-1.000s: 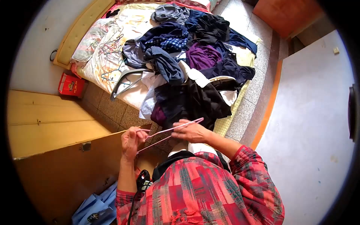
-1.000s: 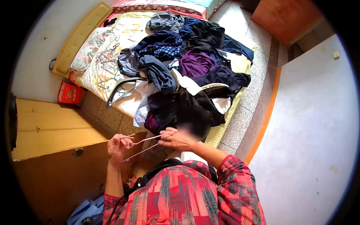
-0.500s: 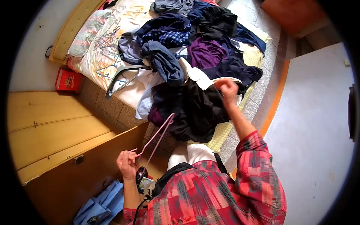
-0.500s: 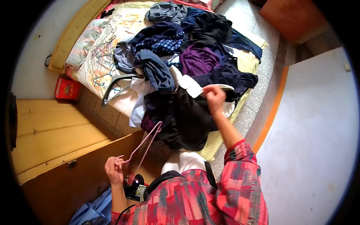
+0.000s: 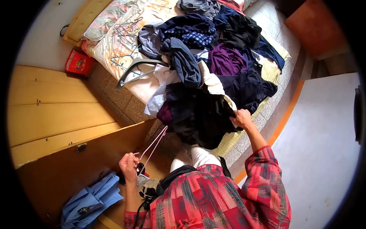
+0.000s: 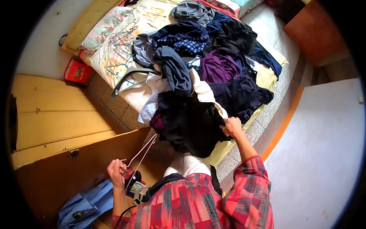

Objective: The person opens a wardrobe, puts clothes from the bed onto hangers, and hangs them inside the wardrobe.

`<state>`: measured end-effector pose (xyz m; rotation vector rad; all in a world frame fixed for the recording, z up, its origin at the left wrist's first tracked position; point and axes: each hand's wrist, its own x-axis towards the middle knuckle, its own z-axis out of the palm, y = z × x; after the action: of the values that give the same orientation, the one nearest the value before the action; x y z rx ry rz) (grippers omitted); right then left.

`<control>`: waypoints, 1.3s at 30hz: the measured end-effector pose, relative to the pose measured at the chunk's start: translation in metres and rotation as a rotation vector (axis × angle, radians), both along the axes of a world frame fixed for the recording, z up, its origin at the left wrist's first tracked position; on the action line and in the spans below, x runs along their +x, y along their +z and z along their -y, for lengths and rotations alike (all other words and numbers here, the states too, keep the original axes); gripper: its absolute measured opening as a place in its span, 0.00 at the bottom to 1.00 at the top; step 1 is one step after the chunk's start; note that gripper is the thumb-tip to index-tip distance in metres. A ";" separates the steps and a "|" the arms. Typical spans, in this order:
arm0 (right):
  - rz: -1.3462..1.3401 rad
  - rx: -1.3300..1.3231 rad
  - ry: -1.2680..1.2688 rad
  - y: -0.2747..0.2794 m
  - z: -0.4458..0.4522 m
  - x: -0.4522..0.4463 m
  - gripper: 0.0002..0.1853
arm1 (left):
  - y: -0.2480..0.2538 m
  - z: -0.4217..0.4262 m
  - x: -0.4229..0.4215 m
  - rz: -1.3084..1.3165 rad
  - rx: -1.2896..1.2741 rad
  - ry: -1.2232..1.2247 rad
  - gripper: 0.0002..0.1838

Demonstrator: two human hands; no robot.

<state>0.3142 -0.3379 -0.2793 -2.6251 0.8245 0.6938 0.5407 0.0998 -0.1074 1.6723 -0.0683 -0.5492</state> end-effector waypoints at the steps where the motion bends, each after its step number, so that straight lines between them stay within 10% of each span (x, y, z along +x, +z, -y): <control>1: 0.206 0.003 -0.134 0.014 -0.006 -0.006 0.16 | 0.003 -0.003 0.003 0.047 0.038 -0.002 0.18; 6: 0.984 -0.143 -0.606 0.128 0.038 -0.008 0.07 | 0.023 -0.022 0.018 0.192 -0.016 -0.039 0.18; 14: 1.733 -0.488 -0.523 0.410 0.032 0.027 0.16 | 0.057 -0.044 0.043 0.338 -0.143 -0.076 0.19; 19: 0.567 -1.973 -0.136 0.552 0.158 -0.061 0.19 | 0.062 -0.062 0.045 0.265 -0.226 -0.082 0.19; 25: -0.015 -1.480 0.504 0.505 0.081 0.034 0.22 | 0.059 -0.072 0.041 0.220 -0.260 -0.127 0.19; 26: 0.627 -0.868 0.307 0.485 0.025 0.052 0.19 | 0.060 -0.072 0.042 0.198 -0.246 -0.177 0.18; 27: 0.671 -0.687 0.122 0.500 0.005 0.059 0.13 | 0.064 -0.073 0.042 0.212 -0.254 -0.256 0.17; 31: 1.188 -0.562 -0.131 0.537 0.005 0.038 0.16 | 0.083 -0.066 0.042 0.243 -0.294 -0.349 0.13; 39: 1.398 0.667 -0.090 0.453 0.016 0.029 0.14 | 0.113 -0.033 0.047 0.451 -0.452 -0.364 0.07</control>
<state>0.3433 -0.3543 0.1738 -1.7523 0.1730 -0.7599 0.5872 0.1326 0.0060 1.3118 -0.7807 -0.3770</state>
